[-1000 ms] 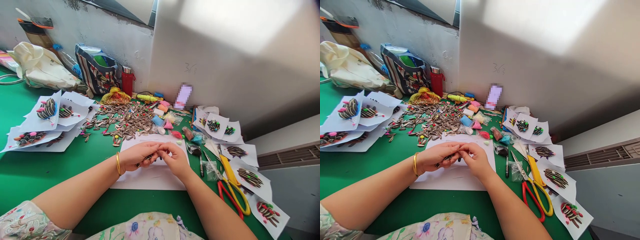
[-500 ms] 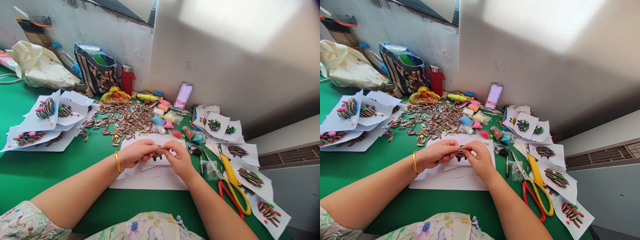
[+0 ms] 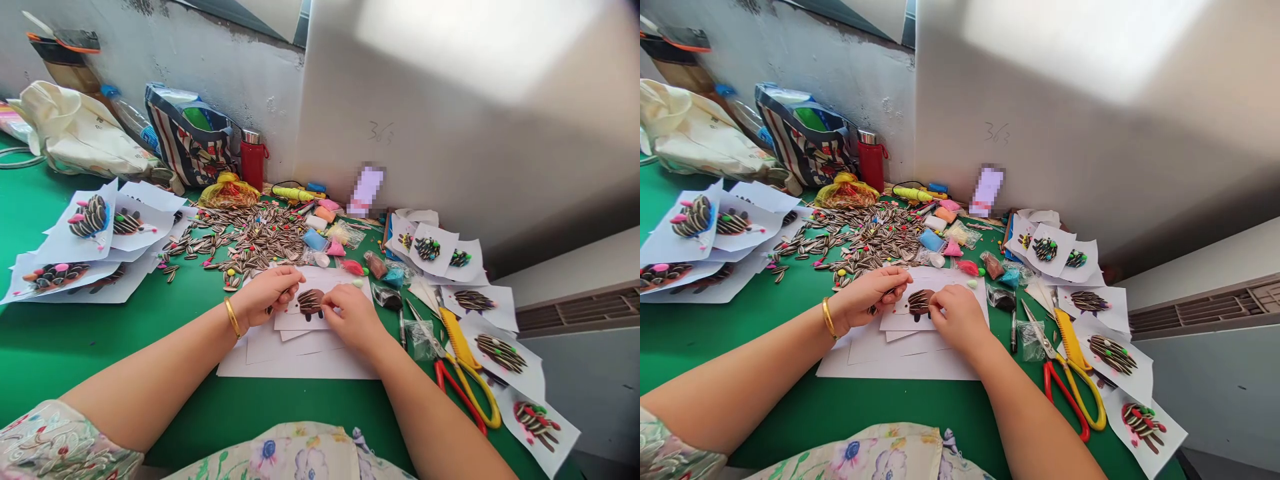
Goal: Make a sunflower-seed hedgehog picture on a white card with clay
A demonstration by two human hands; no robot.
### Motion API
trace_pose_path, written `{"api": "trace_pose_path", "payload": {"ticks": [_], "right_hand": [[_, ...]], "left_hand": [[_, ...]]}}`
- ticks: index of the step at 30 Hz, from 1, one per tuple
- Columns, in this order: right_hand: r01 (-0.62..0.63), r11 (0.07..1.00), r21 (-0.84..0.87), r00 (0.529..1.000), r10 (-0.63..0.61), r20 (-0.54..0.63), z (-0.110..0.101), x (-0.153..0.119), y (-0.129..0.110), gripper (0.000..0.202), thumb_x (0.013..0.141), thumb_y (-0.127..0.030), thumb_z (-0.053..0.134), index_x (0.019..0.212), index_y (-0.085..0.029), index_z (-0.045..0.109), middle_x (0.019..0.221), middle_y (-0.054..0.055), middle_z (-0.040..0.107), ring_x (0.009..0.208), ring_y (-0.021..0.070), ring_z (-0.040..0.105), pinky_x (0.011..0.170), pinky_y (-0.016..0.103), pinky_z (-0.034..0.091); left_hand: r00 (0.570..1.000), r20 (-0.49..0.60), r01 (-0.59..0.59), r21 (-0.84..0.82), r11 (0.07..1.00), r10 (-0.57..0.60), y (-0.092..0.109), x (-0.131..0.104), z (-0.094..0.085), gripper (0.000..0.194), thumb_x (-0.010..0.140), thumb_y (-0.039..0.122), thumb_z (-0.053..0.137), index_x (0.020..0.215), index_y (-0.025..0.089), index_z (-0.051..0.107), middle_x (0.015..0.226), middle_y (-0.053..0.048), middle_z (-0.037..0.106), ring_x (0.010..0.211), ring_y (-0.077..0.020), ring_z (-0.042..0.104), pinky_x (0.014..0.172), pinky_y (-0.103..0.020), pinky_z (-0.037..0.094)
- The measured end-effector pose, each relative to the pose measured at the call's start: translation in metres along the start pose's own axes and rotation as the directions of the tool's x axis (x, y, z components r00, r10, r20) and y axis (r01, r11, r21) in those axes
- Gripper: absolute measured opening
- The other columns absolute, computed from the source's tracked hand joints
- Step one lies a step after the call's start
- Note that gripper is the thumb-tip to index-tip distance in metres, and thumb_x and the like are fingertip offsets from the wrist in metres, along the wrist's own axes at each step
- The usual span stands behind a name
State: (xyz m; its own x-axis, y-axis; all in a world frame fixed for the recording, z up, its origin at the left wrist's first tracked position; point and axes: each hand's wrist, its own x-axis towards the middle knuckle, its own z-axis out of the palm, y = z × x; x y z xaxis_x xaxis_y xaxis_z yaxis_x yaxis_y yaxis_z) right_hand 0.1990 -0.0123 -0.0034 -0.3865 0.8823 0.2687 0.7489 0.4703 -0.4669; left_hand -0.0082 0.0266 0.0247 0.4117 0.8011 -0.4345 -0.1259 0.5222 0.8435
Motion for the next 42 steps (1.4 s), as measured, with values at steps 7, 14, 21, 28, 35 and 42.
{"api": "trace_pose_path", "payload": {"ticks": [7, 14, 21, 28, 35, 42], "right_hand": [[0.034, 0.993, -0.113, 0.999, -0.031, 0.035, 0.008, 0.001, -0.003, 0.011, 0.087, -0.014, 0.060, 0.079, -0.019, 0.066, 0.078, 0.003, 0.063, 0.079, 0.0187, 0.054, 0.073, 0.031, 0.037], [0.071, 0.958, -0.277, 0.994, -0.044, 0.104, 0.007, 0.004, -0.010, 0.015, 0.090, -0.016, 0.058, 0.078, -0.018, 0.066, 0.078, 0.005, 0.063, 0.078, 0.0193, 0.052, 0.072, 0.032, 0.034], [0.085, 0.941, -0.328, 0.990, -0.041, 0.138, 0.007, 0.006, -0.013, 0.017, 0.092, -0.017, 0.057, 0.077, -0.018, 0.065, 0.077, 0.004, 0.062, 0.075, 0.0187, 0.050, 0.070, 0.032, 0.032], [0.032, 0.983, -0.180, 0.999, -0.025, 0.039, 0.001, 0.003, -0.006, 0.009, 0.089, -0.021, 0.066, 0.080, -0.019, 0.068, 0.080, 0.004, 0.065, 0.080, 0.0198, 0.055, 0.073, 0.033, 0.037], [0.088, 0.995, 0.042, 0.987, -0.082, -0.139, -0.009, -0.001, -0.026, 0.015, 0.096, -0.027, 0.057, 0.100, -0.023, 0.071, 0.088, 0.005, 0.067, 0.085, 0.0204, 0.058, 0.079, 0.035, 0.043], [0.049, 0.986, 0.158, 0.997, -0.040, -0.061, 0.000, -0.002, -0.032, 0.016, 0.091, -0.022, 0.061, 0.102, -0.025, 0.072, 0.092, 0.005, 0.069, 0.090, 0.0207, 0.060, 0.082, 0.036, 0.046]], "left_hand": [[1.000, 0.000, 0.001, -0.024, 1.000, -0.001, -0.001, -0.001, 0.001, 0.016, 0.082, 0.028, 0.065, 0.083, 0.016, 0.055, 0.061, 0.006, 0.046, 0.040, -0.0018, 0.030, 0.034, -0.012, 0.018], [1.000, 0.009, -0.017, -0.019, 1.000, 0.017, -0.003, 0.002, -0.001, 0.017, 0.080, 0.028, 0.067, 0.083, 0.016, 0.056, 0.062, 0.006, 0.047, 0.040, -0.0019, 0.029, 0.033, -0.012, 0.017], [1.000, 0.000, 0.000, -0.035, 0.999, 0.000, -0.004, 0.002, -0.001, 0.019, 0.079, 0.029, 0.069, 0.083, 0.017, 0.056, 0.063, 0.005, 0.047, 0.041, -0.0022, 0.031, 0.034, -0.013, 0.016], [0.999, 0.005, 0.033, -0.085, 0.996, -0.033, -0.006, 0.001, -0.003, 0.029, 0.089, 0.044, 0.058, 0.090, 0.016, 0.060, 0.064, 0.003, 0.049, 0.042, -0.0034, 0.033, 0.036, -0.014, 0.019], [0.989, 0.137, 0.054, 0.006, 0.999, -0.054, -0.010, -0.006, 0.005, 0.050, 0.090, 0.062, 0.049, 0.095, 0.015, 0.065, 0.062, 0.002, 0.049, 0.041, -0.0043, 0.030, 0.038, -0.016, 0.016], [0.981, 0.192, -0.005, 0.144, 0.989, -0.023, -0.012, -0.013, 0.015, 0.053, 0.085, 0.068, 0.053, 0.080, 0.016, 0.062, 0.063, 0.001, 0.051, 0.045, -0.0065, 0.032, 0.040, -0.019, 0.017]]}}
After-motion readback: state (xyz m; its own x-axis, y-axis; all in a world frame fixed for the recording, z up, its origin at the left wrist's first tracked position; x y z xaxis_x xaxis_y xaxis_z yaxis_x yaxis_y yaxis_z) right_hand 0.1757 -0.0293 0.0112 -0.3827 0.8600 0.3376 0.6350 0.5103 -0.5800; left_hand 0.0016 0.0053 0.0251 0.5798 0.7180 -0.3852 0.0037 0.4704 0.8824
